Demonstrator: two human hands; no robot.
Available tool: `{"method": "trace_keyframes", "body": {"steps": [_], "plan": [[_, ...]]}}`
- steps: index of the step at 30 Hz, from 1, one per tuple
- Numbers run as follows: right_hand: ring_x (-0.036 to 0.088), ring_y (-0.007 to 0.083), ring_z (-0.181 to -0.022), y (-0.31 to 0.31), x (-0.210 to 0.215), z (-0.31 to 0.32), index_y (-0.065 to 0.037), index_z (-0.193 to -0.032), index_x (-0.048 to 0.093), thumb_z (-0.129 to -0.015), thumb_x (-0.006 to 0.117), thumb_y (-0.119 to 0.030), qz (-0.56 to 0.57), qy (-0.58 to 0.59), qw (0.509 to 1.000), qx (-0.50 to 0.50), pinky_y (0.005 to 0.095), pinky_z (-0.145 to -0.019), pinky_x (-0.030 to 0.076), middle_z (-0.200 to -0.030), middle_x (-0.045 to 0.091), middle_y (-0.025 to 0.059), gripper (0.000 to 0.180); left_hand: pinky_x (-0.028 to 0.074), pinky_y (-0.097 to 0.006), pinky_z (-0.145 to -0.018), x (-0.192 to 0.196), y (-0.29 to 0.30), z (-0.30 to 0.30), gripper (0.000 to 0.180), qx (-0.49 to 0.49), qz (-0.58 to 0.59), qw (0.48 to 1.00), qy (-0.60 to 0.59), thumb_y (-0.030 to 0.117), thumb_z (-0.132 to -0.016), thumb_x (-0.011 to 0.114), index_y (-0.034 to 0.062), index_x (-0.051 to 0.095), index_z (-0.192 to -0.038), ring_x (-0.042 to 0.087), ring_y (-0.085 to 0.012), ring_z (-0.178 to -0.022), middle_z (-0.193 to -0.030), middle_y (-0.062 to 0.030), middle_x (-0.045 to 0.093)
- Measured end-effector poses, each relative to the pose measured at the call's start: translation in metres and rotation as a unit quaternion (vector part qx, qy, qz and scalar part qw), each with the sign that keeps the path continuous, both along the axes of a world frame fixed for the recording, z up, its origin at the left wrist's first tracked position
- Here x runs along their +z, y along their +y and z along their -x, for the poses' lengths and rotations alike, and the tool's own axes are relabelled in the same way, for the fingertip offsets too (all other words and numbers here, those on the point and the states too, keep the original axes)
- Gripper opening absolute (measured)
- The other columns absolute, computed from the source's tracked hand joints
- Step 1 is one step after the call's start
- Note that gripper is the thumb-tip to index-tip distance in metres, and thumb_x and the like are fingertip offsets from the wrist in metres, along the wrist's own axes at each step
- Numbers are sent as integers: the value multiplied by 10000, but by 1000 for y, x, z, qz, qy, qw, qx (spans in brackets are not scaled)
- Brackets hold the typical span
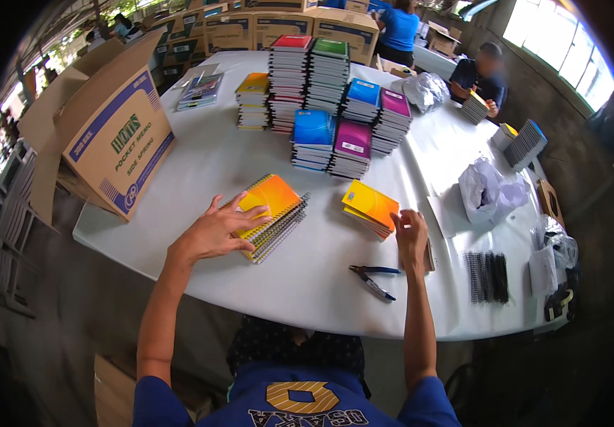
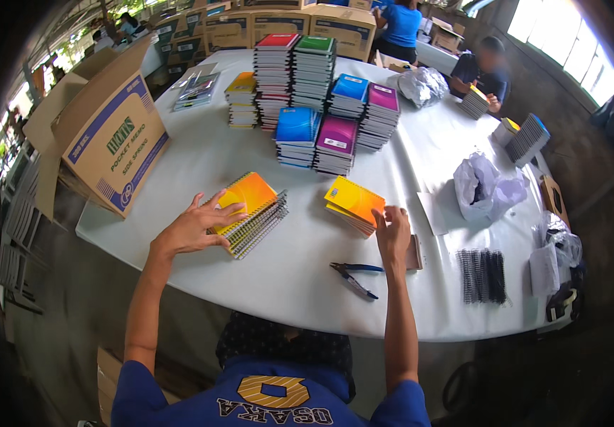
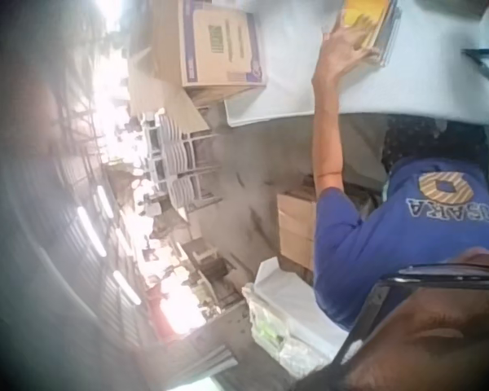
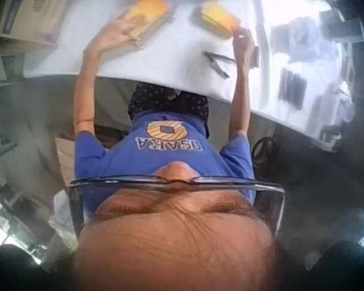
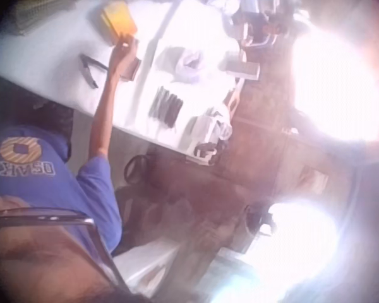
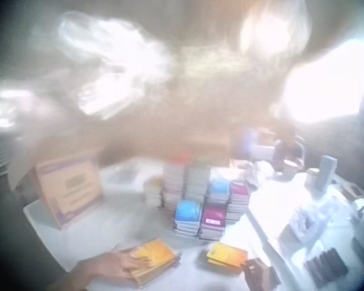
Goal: The person inserts a metal spiral into the punched holes of a notebook cover and pages by hand, then uses pliers to clip and crimp the ends of the spiral.
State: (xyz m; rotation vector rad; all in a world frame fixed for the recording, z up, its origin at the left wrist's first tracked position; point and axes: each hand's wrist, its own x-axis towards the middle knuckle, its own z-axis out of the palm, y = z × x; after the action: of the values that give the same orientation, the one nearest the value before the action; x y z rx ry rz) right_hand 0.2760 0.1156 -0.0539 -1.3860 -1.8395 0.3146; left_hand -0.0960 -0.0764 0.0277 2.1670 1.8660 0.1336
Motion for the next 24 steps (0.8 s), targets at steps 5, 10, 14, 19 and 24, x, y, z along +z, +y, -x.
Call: {"method": "trace_keyframes", "body": {"steps": [5,10,14,19,24], "plan": [[676,249,-693,64,-18,-15,72,-901,673,-774,808,-271,189,-3,981,-46,365,-651,535,-767,693,164,390,143,-569,-1178,8,-6,-24,712,5,-132,991,15,385,-777,721,274,478,-1437,122,-352,-1493,-1515,0,426],[669,183,-642,64,-7,-17,65,-834,660,-756,731,-79,167,-4,984,-54,298,-583,536,-730,693,131,179,160,-528,-1184,-5,-3,-93,719,-32,-348,936,36,221,-819,734,185,435,-1472,131,-357,-1491,-1563,-35,346],[661,168,-648,-1,21,-25,42,-780,591,-727,650,25,135,252,951,120,307,-618,535,-719,677,109,81,208,-494,-1176,-33,6,-140,876,10,-274,921,-276,169,-854,714,138,181,-1549,129,-390,-1480,-1609,-128,172],[707,158,-781,-124,-6,-15,24,-843,568,-790,650,150,165,249,931,209,276,-725,565,-800,699,93,159,247,-385,-1163,-77,1,-150,1041,70,-172,803,-566,210,-887,705,84,-92,-1545,149,-337,-1486,-1606,-227,107],[690,219,-749,-157,-32,8,-15,-930,640,-755,734,56,101,131,972,166,308,-679,535,-789,672,120,211,278,-426,-1140,-115,-21,-150,1018,57,-117,791,-597,395,-898,656,86,-59,-1554,278,-327,-1446,-1568,-241,238]]}}
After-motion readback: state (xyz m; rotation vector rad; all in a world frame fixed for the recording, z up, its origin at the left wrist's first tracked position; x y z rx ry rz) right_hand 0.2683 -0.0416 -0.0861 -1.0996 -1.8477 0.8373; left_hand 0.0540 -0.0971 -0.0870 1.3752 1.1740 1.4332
